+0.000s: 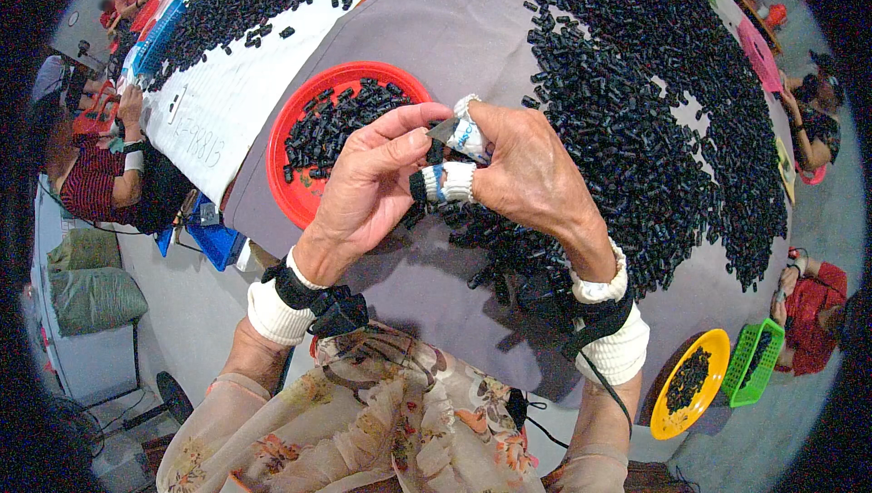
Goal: Assembling small black plastic components by manually applying white elastic bands.
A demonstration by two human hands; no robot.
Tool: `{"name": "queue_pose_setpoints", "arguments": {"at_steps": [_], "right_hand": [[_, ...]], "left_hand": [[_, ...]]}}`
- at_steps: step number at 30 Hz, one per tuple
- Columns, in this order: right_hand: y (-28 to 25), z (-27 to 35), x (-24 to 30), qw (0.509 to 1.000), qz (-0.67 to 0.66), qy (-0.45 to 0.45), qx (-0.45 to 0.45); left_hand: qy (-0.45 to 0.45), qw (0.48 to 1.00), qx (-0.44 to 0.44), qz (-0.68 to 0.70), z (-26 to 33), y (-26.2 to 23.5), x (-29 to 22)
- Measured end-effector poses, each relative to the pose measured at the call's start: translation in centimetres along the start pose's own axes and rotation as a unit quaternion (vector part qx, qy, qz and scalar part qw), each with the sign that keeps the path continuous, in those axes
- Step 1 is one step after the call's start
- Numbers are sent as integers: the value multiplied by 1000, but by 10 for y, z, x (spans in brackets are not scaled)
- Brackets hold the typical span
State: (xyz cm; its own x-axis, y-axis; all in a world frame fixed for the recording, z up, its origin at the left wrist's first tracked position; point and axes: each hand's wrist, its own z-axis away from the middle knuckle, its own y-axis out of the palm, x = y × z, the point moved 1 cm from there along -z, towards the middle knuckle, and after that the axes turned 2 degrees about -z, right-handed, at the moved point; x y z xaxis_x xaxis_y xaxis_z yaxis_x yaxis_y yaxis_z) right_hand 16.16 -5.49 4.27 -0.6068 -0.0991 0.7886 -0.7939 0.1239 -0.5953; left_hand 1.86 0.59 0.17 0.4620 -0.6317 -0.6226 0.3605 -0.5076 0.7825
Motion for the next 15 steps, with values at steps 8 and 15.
{"name": "queue_pose_setpoints", "arguments": {"at_steps": [8,15], "right_hand": [[3,1,1,1000,-18,-8,5],[2,2,0,1000,10,-14,13]], "left_hand": [[4,999,-28,-36,1,-2,0],[3,999,-35,-39,1,1,-1]]}}
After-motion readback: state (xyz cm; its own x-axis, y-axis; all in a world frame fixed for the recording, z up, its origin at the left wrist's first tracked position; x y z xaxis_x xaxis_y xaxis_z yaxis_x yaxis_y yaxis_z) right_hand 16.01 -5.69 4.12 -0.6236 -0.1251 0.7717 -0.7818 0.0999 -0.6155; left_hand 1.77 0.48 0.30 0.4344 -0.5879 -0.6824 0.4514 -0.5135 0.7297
